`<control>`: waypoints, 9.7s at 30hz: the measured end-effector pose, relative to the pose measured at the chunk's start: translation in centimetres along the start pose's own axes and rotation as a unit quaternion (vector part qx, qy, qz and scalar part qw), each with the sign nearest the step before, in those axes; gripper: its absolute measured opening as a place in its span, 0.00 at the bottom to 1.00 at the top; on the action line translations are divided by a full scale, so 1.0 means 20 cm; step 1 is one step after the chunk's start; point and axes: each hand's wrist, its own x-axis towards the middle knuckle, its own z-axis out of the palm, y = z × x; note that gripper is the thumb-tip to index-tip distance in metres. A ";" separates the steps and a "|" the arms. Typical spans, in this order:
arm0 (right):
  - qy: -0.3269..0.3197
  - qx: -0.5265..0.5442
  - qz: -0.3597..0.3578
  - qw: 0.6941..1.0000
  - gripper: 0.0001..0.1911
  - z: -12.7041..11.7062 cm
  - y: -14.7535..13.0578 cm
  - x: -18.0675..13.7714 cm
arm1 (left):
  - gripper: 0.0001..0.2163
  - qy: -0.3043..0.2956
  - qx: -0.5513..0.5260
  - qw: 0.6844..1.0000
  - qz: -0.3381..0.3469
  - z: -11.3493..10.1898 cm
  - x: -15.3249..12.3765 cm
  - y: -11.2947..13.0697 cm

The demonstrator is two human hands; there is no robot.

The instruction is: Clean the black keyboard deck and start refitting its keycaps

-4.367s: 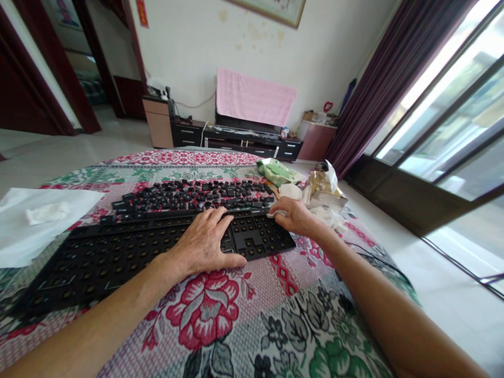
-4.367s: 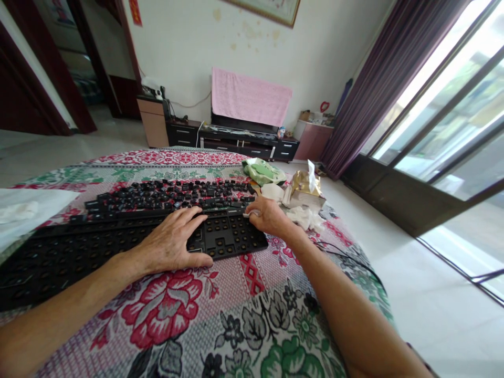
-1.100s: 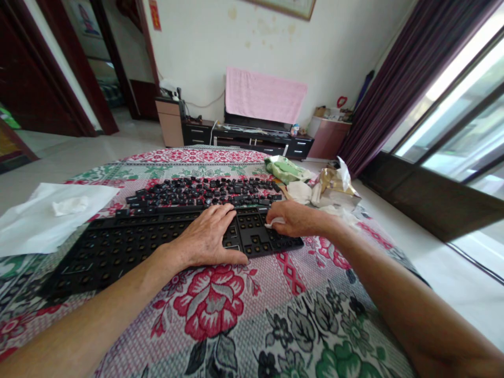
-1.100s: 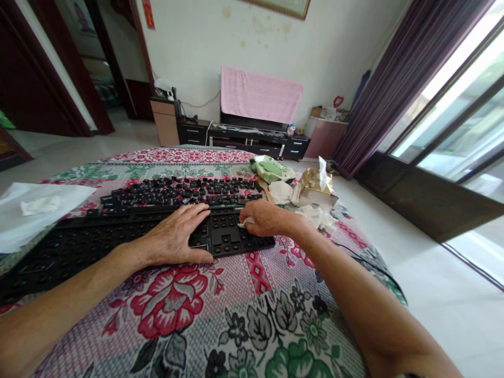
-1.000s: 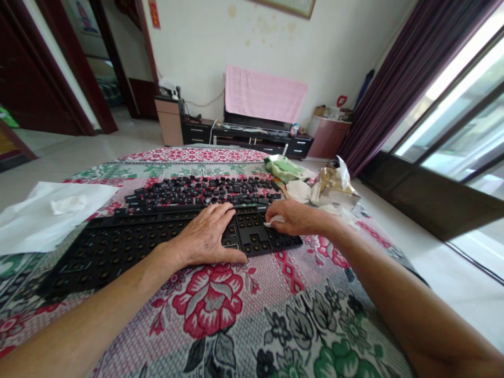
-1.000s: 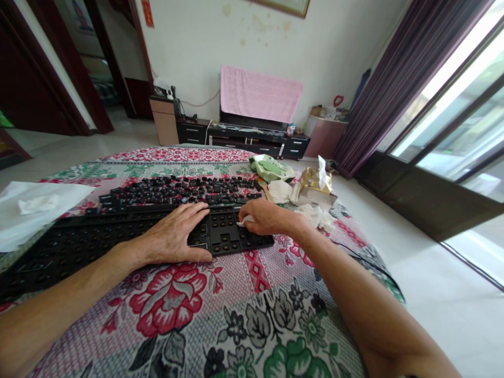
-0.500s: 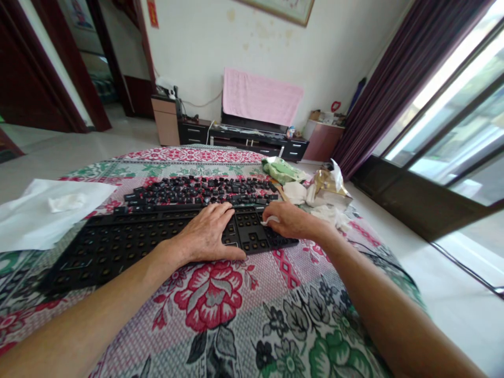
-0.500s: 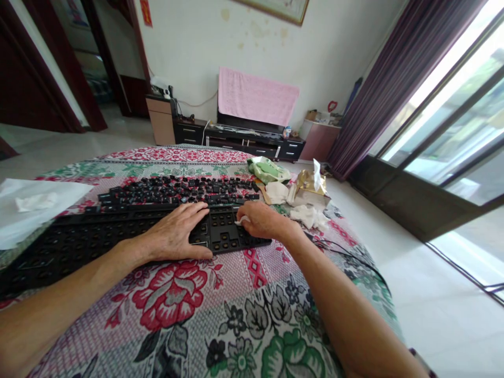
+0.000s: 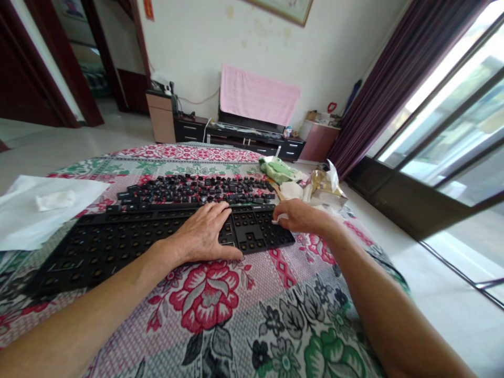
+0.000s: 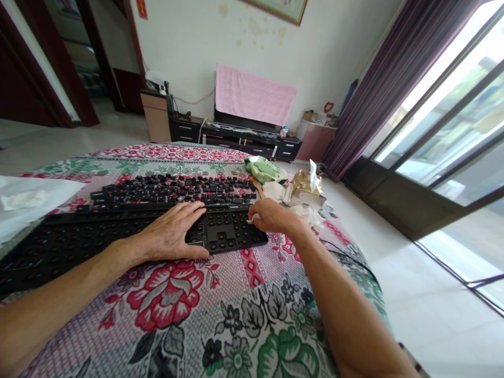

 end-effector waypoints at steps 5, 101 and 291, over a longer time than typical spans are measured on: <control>-0.012 0.005 0.023 1.000 0.14 -0.01 0.03 -0.01 | 0.46 0.000 0.002 1.000 0.004 -0.01 0.00 0.00; 0.095 0.161 -0.015 0.982 0.15 0.07 -0.19 -0.13 | 0.37 0.031 0.077 0.996 -0.024 -0.01 -0.21 0.00; 0.261 0.155 -0.194 0.933 0.15 0.26 -0.29 0.13 | 0.34 0.049 0.053 0.997 -0.035 -0.03 -0.21 0.03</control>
